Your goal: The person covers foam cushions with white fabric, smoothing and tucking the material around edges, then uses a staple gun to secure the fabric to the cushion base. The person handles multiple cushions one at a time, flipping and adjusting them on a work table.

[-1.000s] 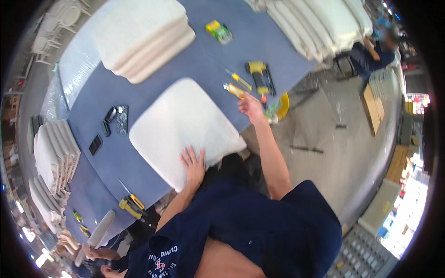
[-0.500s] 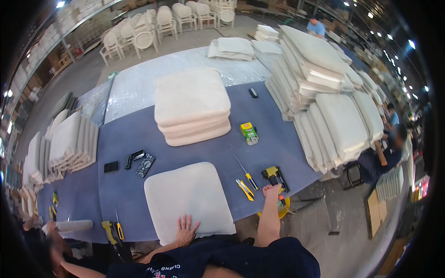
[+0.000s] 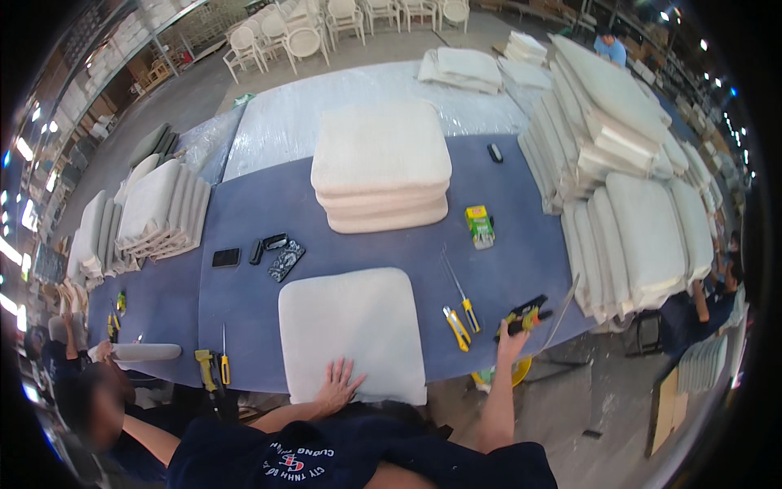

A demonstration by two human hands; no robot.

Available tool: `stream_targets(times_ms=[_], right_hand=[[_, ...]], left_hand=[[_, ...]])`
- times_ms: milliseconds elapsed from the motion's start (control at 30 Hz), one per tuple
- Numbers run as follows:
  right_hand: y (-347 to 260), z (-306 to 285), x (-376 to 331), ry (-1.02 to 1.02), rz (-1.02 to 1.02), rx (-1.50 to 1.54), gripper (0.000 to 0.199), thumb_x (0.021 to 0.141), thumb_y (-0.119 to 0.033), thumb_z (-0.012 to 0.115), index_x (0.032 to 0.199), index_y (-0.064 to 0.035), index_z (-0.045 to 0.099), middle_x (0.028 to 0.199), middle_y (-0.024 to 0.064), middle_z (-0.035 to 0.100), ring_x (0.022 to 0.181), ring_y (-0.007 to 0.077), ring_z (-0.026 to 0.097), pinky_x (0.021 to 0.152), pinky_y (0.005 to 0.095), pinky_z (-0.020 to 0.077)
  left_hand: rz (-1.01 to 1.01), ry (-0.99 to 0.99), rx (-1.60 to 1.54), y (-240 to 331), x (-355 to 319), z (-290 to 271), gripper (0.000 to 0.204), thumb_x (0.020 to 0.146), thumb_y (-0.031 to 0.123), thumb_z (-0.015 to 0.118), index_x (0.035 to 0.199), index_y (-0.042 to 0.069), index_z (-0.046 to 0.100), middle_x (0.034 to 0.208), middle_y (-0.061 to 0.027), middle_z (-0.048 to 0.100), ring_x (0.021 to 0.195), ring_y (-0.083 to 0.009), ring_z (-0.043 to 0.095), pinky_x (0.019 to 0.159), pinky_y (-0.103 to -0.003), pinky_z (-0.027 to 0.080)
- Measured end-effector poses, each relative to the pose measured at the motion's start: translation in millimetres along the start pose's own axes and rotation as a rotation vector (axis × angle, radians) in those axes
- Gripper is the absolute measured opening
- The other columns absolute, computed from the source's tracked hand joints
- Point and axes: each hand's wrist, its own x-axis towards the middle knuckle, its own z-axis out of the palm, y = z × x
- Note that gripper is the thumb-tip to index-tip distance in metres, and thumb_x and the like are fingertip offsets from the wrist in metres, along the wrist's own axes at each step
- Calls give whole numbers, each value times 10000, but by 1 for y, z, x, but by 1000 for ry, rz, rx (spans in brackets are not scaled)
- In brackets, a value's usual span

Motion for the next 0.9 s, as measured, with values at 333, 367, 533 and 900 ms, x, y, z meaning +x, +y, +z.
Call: stream_targets(times_ms=[333, 367, 533, 900], right_hand=[[8, -30, -9, -307, 478, 656, 417, 1005, -343, 702, 1260, -16, 656, 961, 93, 749, 686, 176, 716, 581, 343, 569], [-12, -47, -35, -306, 587, 709, 381, 1004, -316, 702, 1235, -15, 669, 948, 89, 739, 674, 166, 695, 591, 347, 572], [-76, -88, -249, 51, 309, 436, 343, 989, -117, 693, 1308, 9, 672, 1171, 42, 720, 1076, 120, 660, 920, 311, 546], [-131, -26, -540, -208, 186, 425, 531, 782, -28, 803, 1304, -89, 728, 1480, 142, 567, 1286, 356, 631, 1106, 402, 510]], left_hand=[[44, 70, -31, -1, 8, 21, 760, 991, 425, 672, 1657, 170, 409, 1695, -387, 244, 1544, -662, 206, 1220, -809, 176], [53, 86, -15, -1, 4, 22, 771, 991, 437, 675, 1657, 160, 404, 1682, -406, 244, 1536, -679, 197, 1211, -822, 172], [109, 141, 47, -3, 4, 26, 892, 971, 477, 708, 1682, 97, 326, 1679, -468, 132, 1525, -718, 140, 1174, -854, 165], [220, 250, 69, -15, 6, 37, 939, 973, 480, 721, 1703, 105, 264, 1672, -478, 120, 1515, -732, 147, 1150, -866, 195]])
